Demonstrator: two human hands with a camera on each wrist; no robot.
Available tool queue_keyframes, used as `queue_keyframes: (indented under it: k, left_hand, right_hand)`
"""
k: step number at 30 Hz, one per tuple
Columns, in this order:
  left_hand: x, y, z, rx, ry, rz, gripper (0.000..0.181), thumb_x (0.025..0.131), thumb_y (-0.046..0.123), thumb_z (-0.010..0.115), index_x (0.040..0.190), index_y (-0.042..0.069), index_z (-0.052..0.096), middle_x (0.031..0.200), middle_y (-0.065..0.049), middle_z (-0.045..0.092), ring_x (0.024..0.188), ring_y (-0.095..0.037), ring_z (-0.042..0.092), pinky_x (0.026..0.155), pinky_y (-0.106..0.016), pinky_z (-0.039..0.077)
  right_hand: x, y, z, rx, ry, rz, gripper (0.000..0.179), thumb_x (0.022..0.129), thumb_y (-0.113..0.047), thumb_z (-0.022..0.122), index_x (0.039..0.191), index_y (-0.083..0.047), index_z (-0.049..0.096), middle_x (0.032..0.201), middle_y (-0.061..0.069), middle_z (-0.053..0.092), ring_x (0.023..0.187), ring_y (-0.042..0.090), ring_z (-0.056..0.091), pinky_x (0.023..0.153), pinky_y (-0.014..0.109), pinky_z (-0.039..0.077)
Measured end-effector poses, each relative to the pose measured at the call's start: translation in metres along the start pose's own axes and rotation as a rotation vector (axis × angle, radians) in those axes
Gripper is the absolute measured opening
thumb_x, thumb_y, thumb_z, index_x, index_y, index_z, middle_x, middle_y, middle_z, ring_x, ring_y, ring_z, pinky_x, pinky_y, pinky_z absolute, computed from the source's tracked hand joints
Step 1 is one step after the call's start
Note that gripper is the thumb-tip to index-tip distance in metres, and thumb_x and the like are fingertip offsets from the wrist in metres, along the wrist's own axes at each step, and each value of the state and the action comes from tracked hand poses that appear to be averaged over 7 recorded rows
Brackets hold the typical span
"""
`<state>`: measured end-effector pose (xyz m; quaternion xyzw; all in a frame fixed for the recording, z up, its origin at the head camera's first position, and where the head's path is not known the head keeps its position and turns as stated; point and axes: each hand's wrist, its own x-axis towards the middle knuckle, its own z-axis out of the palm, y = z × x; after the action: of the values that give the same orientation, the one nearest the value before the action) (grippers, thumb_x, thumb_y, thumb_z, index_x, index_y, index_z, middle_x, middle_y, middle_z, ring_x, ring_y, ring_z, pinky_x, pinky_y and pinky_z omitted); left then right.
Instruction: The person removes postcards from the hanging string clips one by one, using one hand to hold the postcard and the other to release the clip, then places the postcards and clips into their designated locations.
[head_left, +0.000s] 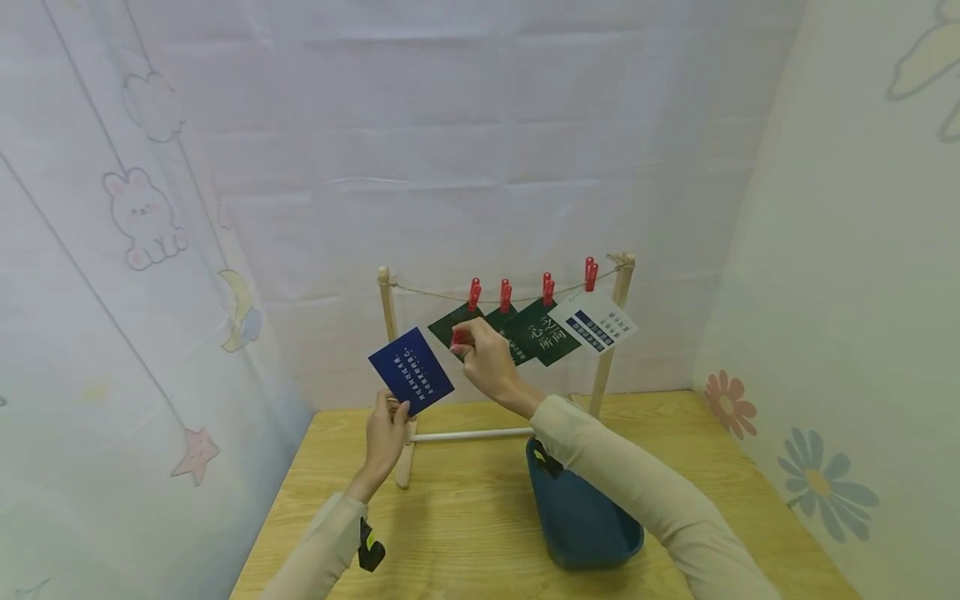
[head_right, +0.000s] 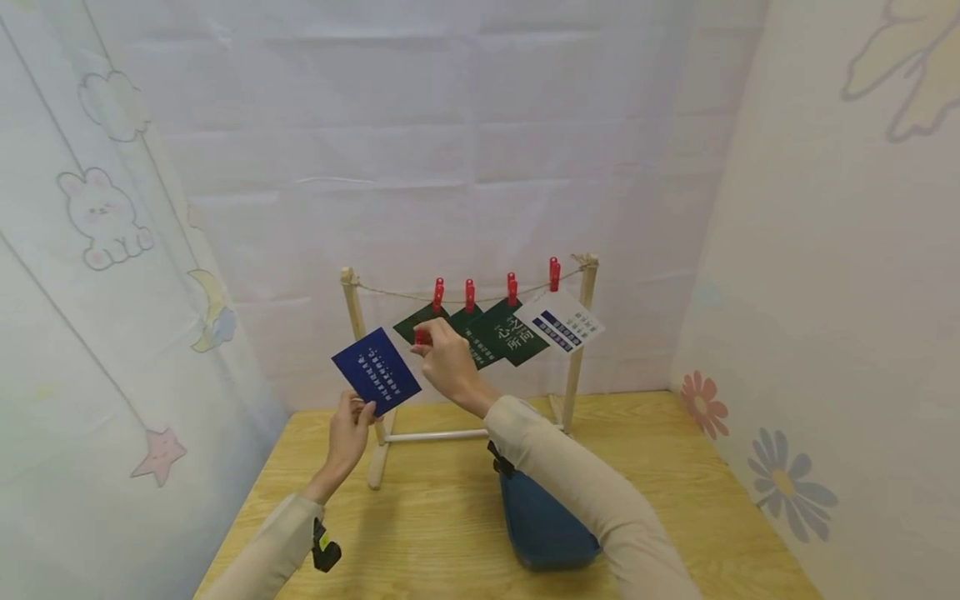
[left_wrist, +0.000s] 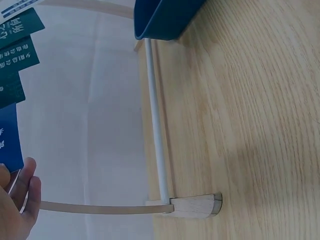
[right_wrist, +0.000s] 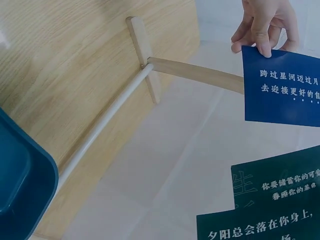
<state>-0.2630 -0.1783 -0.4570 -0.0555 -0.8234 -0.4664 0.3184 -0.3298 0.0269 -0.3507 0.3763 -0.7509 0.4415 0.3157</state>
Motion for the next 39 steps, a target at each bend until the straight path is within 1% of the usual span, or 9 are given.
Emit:
queue_keyframes:
  k: [4, 10, 15, 17, 23, 28, 31, 35, 39]
  left_hand:
    - [-0.003, -0.003, -0.002, 0.001, -0.013, -0.001, 0.015, 0.097, -0.004, 0.059, 0.11, -0.004, 0.052, 0.085, -0.018, 0.068, 0.072, -0.038, 0.068, 0.066, -0.041, 0.056]
    - [-0.008, -0.008, -0.003, 0.014, -0.034, 0.0, 0.015, 0.098, -0.003, 0.058, 0.111, -0.003, 0.052, 0.084, -0.017, 0.068, 0.071, -0.036, 0.068, 0.063, -0.035, 0.054]
    - [-0.014, -0.013, -0.005, 0.018, -0.045, 0.005, 0.014, 0.097, -0.004, 0.058, 0.111, -0.002, 0.052, 0.081, -0.014, 0.068, 0.067, -0.023, 0.066, 0.059, -0.034, 0.054]
    - [-0.017, -0.014, -0.006, 0.017, -0.052, 0.001, 0.015, 0.097, -0.005, 0.058, 0.11, -0.003, 0.052, 0.08, -0.015, 0.067, 0.066, -0.022, 0.065, 0.059, -0.033, 0.054]
    - [-0.028, -0.019, -0.007, 0.02, -0.081, -0.042, 0.016, 0.096, -0.007, 0.058, 0.111, -0.005, 0.052, 0.083, -0.016, 0.067, 0.07, -0.028, 0.067, 0.063, -0.033, 0.055]
    - [-0.035, -0.024, -0.006, 0.038, -0.11, -0.082, 0.018, 0.097, -0.006, 0.057, 0.114, -0.004, 0.052, 0.084, -0.015, 0.067, 0.07, -0.024, 0.068, 0.066, -0.034, 0.056]
    - [-0.037, -0.026, -0.005, 0.034, -0.109, -0.096, 0.019, 0.097, -0.006, 0.058, 0.114, -0.003, 0.053, 0.083, -0.014, 0.067, 0.069, -0.024, 0.068, 0.065, -0.034, 0.056]
    - [-0.04, -0.026, -0.004, 0.024, -0.116, -0.09, 0.018, 0.096, -0.007, 0.058, 0.113, -0.003, 0.052, 0.083, -0.015, 0.067, 0.071, -0.034, 0.068, 0.066, -0.035, 0.056]
    - [-0.042, -0.025, -0.003, 0.024, -0.127, -0.073, 0.018, 0.096, -0.007, 0.058, 0.113, -0.003, 0.052, 0.084, -0.017, 0.067, 0.072, -0.04, 0.068, 0.066, -0.038, 0.056]
  right_hand:
    - [-0.006, 0.005, -0.002, 0.006, -0.019, 0.011, 0.022, 0.087, 0.004, 0.072, 0.107, 0.005, 0.062, 0.096, 0.012, 0.063, 0.086, 0.022, 0.067, 0.073, 0.031, 0.055]
    - [-0.017, 0.015, -0.005, -0.005, -0.032, 0.006, 0.025, 0.084, 0.004, 0.075, 0.106, 0.006, 0.063, 0.095, 0.013, 0.064, 0.084, 0.024, 0.068, 0.072, 0.036, 0.056]
    - [-0.026, 0.023, -0.007, -0.034, -0.055, 0.036, 0.024, 0.083, 0.004, 0.076, 0.104, 0.005, 0.064, 0.094, 0.011, 0.064, 0.083, 0.021, 0.068, 0.073, 0.035, 0.056]
    - [-0.028, 0.025, -0.008, -0.031, -0.067, 0.047, 0.024, 0.083, 0.005, 0.076, 0.103, 0.005, 0.065, 0.094, 0.011, 0.064, 0.083, 0.021, 0.068, 0.072, 0.034, 0.056]
    - [-0.038, 0.032, -0.011, -0.024, -0.111, 0.068, 0.023, 0.083, 0.009, 0.074, 0.104, 0.006, 0.065, 0.095, 0.012, 0.064, 0.086, 0.023, 0.069, 0.071, 0.035, 0.056]
    - [-0.048, 0.037, -0.013, -0.038, -0.142, 0.086, 0.023, 0.084, 0.011, 0.071, 0.106, 0.006, 0.064, 0.098, 0.012, 0.064, 0.089, 0.024, 0.069, 0.074, 0.034, 0.056]
    - [-0.051, 0.039, -0.014, -0.027, -0.156, 0.107, 0.024, 0.084, 0.013, 0.069, 0.107, 0.007, 0.064, 0.1, 0.012, 0.063, 0.091, 0.024, 0.069, 0.075, 0.034, 0.057]
    - [-0.054, 0.041, -0.014, -0.019, -0.17, 0.125, 0.025, 0.084, 0.013, 0.069, 0.107, 0.007, 0.064, 0.101, 0.012, 0.063, 0.092, 0.025, 0.068, 0.076, 0.033, 0.057]
    - [-0.056, 0.044, -0.012, -0.04, -0.177, 0.108, 0.024, 0.083, 0.01, 0.072, 0.105, 0.004, 0.064, 0.101, 0.012, 0.064, 0.091, 0.026, 0.069, 0.075, 0.035, 0.057]
